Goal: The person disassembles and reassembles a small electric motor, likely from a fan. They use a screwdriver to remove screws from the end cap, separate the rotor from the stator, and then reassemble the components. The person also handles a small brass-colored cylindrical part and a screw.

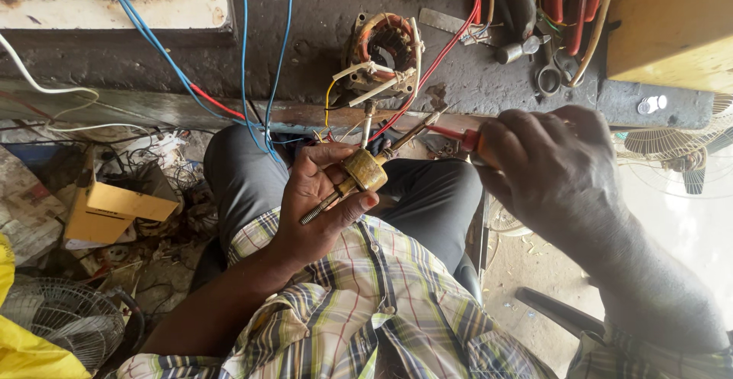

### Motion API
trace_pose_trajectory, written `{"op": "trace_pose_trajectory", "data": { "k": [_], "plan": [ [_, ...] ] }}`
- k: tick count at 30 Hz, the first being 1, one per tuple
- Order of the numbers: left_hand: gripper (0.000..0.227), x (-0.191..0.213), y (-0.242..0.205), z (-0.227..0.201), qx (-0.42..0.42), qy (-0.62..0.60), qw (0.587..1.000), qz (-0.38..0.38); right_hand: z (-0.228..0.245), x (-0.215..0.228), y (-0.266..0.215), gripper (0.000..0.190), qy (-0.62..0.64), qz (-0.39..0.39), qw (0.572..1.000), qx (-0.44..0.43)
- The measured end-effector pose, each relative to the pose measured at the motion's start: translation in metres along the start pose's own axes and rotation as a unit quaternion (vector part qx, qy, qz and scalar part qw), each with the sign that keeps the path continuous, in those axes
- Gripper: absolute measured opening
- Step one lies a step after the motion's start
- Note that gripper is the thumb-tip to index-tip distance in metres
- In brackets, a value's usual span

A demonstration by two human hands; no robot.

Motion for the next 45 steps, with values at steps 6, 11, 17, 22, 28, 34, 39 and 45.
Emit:
{"op": "trace_pose_trajectory", "data": {
  "k": [6, 11, 17, 22, 28, 34, 39, 45],
  "plan": [
    [0.053, 0.001, 0.001, 0.001, 0.010, 0.000, 1.000, 0.003, -0.005, -0.002, -0.007, 0.031, -0.015, 0.002, 1.000, -0.021],
    [0.053, 0.006, -0.003, 0.002, 0.009, 0.003, 1.000, -0.014, 0.007, -0.007, -0.004, 0.030, 0.028, 0.003, 1.000, 0.009],
    [0.053, 0.001, -0.004, -0.017, -0.015, 0.060, 0.997, -0.043, -0.009, -0.018, -0.028, 0.048, 0.185, -0.179, 0.963, -0.077],
    [0.054, -0.003, -0.007, -0.022, 0.022, 0.102, 0.994, -0.041, -0.074, -0.068, -0.120, 0.050, 0.131, -0.392, 0.878, -0.243],
    [0.054, -0.019, -0.004, -0.025, 0.003, 0.122, 0.992, -0.017, -0.156, -0.149, -0.248, 0.034, 0.104, -0.436, 0.764, -0.465],
    [0.055, -0.032, 0.001, -0.018, -0.012, 0.131, 0.991, -0.007, -0.197, -0.214, -0.297, 0.062, 0.180, -0.482, 0.751, -0.415],
    [0.054, -0.044, 0.008, -0.018, -0.007, 0.082, 0.996, 0.027, -0.128, -0.162, -0.283, 0.076, 0.088, -0.452, 0.775, -0.433],
    [0.054, -0.076, 0.031, -0.011, -0.055, 0.089, 0.993, 0.053, 0.034, -0.039, -0.095, 0.058, 0.142, -0.383, 0.911, -0.058]
  ]
}}
Point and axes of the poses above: each hand's wrist, its own y-axis towards the middle knuckle, its own x-axis out of the back of the hand, z = x × y, the point moved 8 cm from there along y, towards the middle knuckle, and after that the axes turned 15 degrees about x, right-handed, at the moved point
